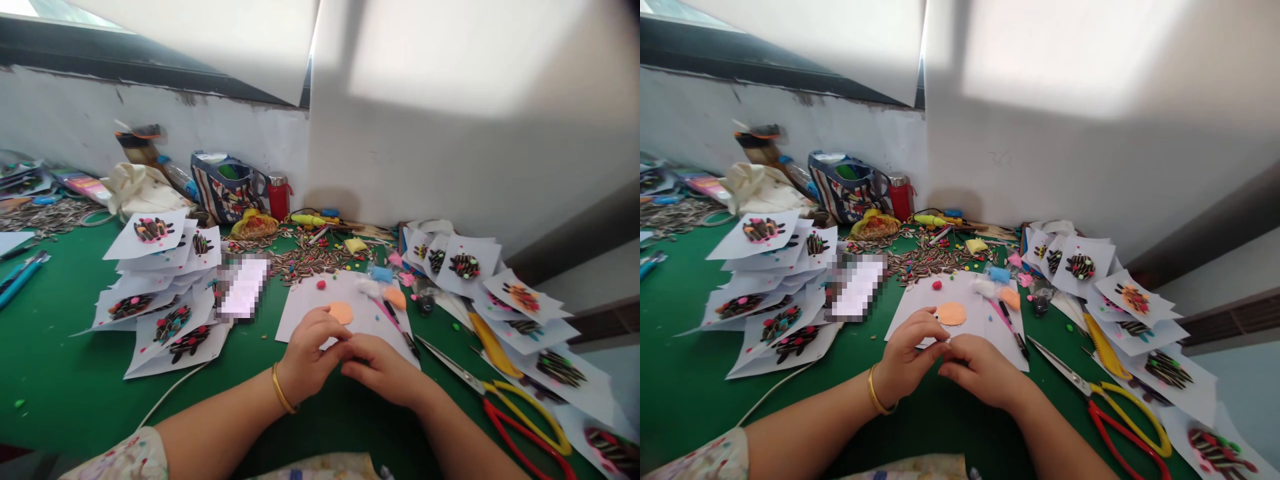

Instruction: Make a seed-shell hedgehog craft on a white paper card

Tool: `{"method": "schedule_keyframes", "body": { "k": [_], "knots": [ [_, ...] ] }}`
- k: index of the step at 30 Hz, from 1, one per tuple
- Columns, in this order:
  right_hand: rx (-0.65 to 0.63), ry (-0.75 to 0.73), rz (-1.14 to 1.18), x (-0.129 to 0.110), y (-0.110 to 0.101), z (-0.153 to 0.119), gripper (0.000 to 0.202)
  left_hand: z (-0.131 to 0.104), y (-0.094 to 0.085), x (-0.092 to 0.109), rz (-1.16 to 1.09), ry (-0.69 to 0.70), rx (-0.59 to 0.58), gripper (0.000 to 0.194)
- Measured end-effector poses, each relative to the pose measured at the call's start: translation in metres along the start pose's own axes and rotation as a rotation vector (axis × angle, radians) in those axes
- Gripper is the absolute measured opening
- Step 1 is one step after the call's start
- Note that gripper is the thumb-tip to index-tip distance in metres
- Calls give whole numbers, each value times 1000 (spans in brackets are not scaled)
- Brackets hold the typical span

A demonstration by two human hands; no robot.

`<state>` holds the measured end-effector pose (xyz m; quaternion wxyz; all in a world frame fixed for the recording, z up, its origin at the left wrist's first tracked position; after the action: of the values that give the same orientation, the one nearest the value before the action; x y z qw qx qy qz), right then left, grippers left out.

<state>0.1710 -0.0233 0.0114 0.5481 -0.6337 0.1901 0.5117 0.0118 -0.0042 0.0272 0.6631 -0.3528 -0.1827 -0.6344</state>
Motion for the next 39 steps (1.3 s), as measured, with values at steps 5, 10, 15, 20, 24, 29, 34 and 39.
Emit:
{"method": "schedule_keyframes", "body": {
  "k": [5, 10, 15, 20, 24, 29, 34, 39],
  "knots": [
    [167, 81, 24, -4, -8, -1, 24, 1, 2, -3, 31, -39, 23, 6],
    [346, 3, -39, -3, -13, 1, 18, 1, 5, -5, 50, -47, -36, 21],
    [460, -21, -126, 4, -15, -1, 16, 0, 2, -6, 97, -79, -60, 9],
    [467, -54, -169, 7, -13, -1, 19, 0, 4, -7, 91, -98, -101, 15],
    [460, -59, -174, 10, -13, 1, 21, 0, 6, -9, 69, -106, -83, 20],
    [491, -48, -200, 13, -15, 1, 23, 1, 6, -10, 126, -109, -110, 13],
    [500, -60, -241, 16, -16, 3, 24, 6, 0, -13, 280, -90, -118, 15],
    [501, -61, -270, 22, -20, 4, 24, 19, -14, -20, 676, -56, -161, 19]
  ]
}}
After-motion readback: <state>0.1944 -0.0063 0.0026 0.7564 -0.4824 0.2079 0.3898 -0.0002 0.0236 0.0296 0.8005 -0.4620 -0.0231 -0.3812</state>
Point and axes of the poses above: each hand's wrist, its own z-axis towards the middle knuckle, its own y-axis out of the palm, x = y × z, the point moved 3 cm from there along z, towards the middle knuckle, and after that the axes turned 9 degrees about x, right-handed, at the moved point
